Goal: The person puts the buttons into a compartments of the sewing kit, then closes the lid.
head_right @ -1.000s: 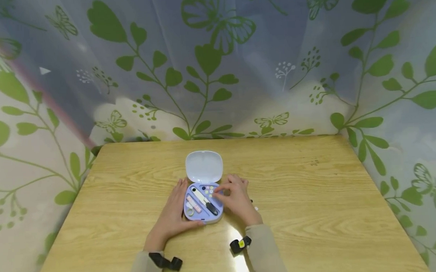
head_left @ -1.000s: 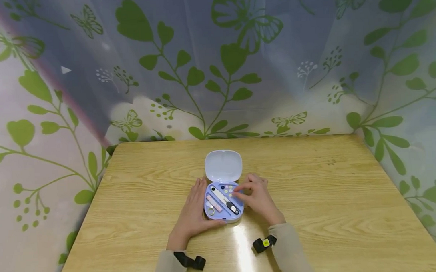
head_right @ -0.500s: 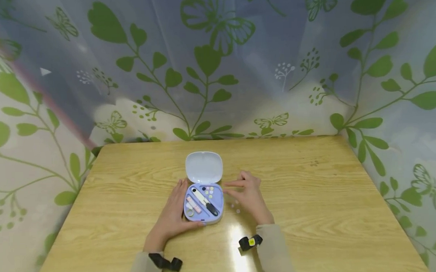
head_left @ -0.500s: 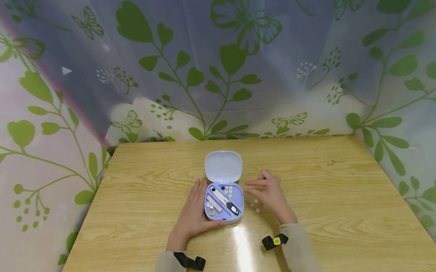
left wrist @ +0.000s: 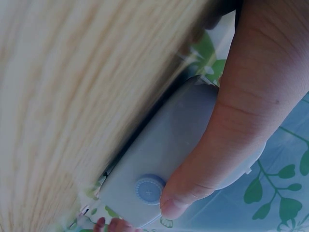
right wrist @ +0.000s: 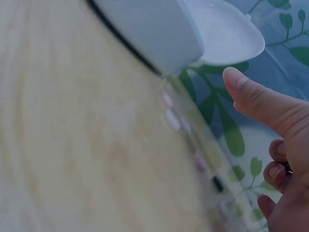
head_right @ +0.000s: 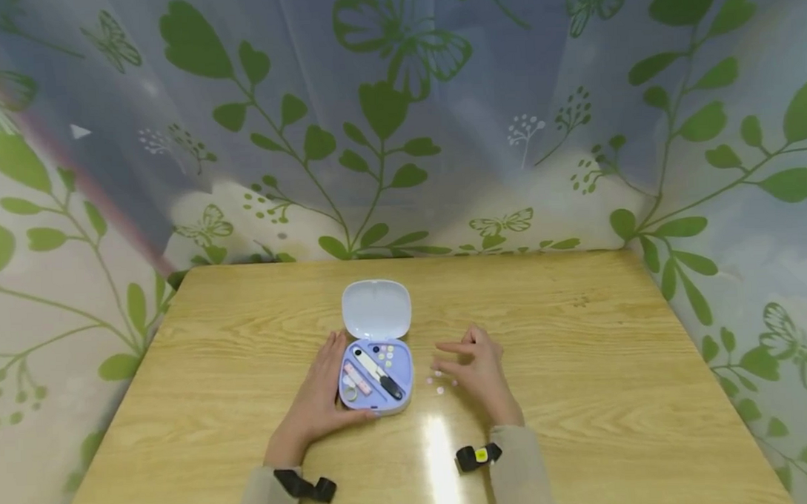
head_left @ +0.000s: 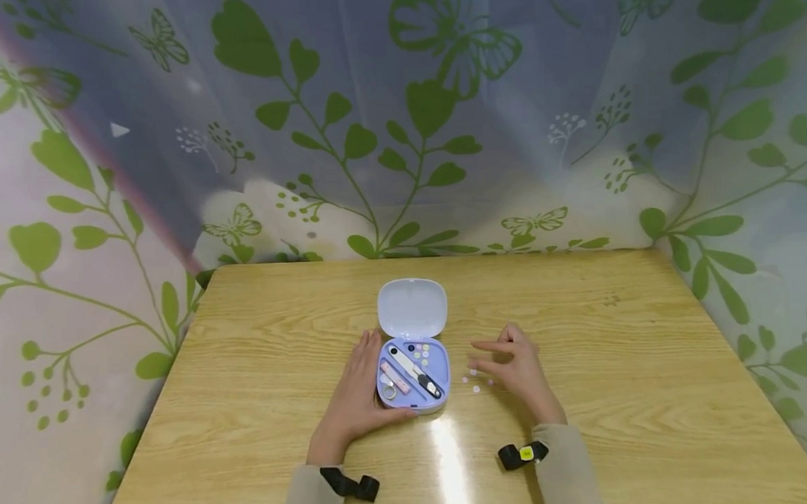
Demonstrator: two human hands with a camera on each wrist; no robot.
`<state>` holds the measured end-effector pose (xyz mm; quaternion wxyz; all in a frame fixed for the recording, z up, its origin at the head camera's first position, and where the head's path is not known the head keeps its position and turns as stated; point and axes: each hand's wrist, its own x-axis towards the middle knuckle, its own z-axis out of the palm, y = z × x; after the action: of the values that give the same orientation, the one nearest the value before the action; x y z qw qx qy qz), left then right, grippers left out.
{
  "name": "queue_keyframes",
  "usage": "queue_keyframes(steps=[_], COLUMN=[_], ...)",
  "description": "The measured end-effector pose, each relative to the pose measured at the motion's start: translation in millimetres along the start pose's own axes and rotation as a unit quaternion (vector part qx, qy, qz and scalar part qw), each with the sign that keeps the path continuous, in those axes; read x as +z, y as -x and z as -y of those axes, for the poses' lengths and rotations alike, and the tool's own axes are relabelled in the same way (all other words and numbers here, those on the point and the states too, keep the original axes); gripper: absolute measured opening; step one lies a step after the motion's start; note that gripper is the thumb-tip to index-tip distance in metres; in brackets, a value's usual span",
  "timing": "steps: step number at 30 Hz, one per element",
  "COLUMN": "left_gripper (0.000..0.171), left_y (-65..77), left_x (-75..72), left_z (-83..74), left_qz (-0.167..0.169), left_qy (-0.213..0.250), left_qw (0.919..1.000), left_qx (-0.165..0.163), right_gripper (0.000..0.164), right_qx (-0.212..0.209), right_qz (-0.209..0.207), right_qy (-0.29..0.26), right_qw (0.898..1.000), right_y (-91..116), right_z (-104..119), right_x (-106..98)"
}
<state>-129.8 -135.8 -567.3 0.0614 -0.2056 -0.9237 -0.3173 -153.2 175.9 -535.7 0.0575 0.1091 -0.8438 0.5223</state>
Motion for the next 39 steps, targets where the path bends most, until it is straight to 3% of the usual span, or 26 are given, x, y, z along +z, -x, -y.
queue_keyframes(steps=[5, 13, 21, 33, 39], left_gripper=[0.140, 0.139, 0.139, 0.140, 0.139], left_y=[1.0, -0.3, -2.1, 2.9, 1.7], left_x=[-0.2, -2.3, -4.2, -2.0, -2.7], left_z=[-0.7, -1.5, -3.9, -1.5, -1.2], left_qz=[-0.001, -0.002, 0.001, 0.006, 0.006], left_qy=[0.001, 0.002, 0.003, -0.003, -0.004], left_qw=[1.0000, 1.0000, 1.0000, 0.9999, 1.0000], left_qx=[0.001, 0.003, 0.004, -0.010, -0.007], right_gripper=[0.034, 0.031, 0.028, 0.017, 0.011], right_qx=[0.019, -0.002, -0.020, -0.046, -0.075], right_qz=[0.004, 0.000, 0.007, 0.025, 0.010], right_qy=[-0.021, -0.017, -0.002, 0.062, 0.080], right_qw=[1.000, 1.000, 1.000, 0.997, 0.994], right_y=[7, 7, 7, 8, 7], right_z=[-12, -24, -22, -22, -19], right_x=[-1, 0, 1, 6, 8])
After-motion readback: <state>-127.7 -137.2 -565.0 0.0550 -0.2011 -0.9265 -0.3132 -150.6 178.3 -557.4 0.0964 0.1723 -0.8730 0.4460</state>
